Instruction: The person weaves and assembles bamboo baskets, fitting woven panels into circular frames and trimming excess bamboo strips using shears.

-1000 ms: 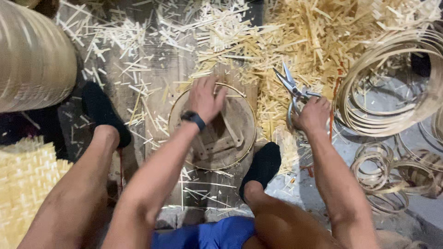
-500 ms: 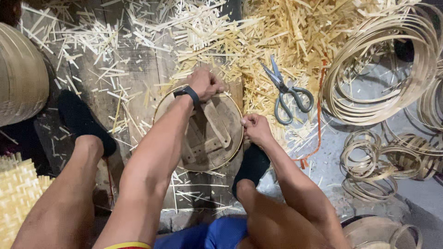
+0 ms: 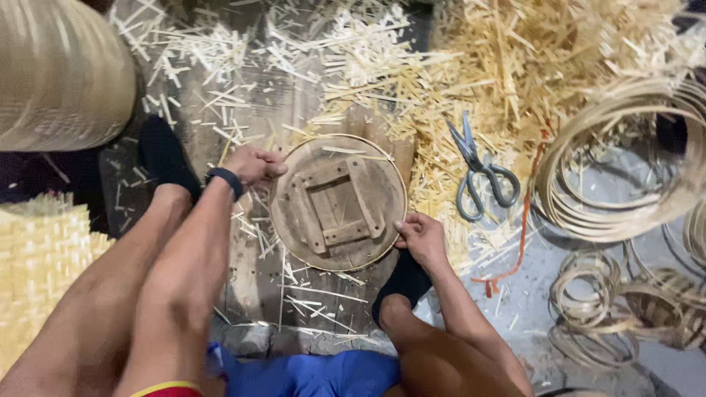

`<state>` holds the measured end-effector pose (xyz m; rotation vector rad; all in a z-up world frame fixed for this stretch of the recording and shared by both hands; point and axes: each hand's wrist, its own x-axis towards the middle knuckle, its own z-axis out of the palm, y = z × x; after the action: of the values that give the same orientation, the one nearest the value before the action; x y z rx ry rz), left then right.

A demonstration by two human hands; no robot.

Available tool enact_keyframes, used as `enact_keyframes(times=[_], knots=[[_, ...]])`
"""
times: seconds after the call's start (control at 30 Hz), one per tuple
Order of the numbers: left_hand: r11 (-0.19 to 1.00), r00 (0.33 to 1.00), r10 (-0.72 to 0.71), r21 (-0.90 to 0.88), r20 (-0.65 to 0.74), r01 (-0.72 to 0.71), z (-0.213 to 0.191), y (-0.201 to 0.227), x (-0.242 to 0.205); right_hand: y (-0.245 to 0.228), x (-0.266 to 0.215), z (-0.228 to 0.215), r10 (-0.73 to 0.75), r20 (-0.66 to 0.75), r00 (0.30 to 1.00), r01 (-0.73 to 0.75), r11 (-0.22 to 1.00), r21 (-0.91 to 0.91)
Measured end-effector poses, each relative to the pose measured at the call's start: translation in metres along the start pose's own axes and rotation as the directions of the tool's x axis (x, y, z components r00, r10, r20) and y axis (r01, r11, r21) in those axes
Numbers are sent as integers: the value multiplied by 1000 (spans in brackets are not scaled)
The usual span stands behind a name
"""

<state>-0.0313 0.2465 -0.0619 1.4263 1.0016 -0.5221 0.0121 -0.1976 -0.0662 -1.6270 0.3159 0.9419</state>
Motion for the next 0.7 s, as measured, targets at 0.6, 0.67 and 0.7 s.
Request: enact_keyframes(times=[0.6, 0.67, 0.7], knots=[[821, 982, -161, -566, -104, 75, 107, -79, -81, -36, 24, -13, 17, -32, 999, -8, 962, 274], [823, 979, -152, -567, -139, 47, 107, -88, -77, -23, 30, -15, 6, -66, 998, 14, 954, 301], [822, 969, -185, -566, -165, 60, 108, -87, -77, -20, 33, -15, -1, -86, 996, 29, 948, 318]])
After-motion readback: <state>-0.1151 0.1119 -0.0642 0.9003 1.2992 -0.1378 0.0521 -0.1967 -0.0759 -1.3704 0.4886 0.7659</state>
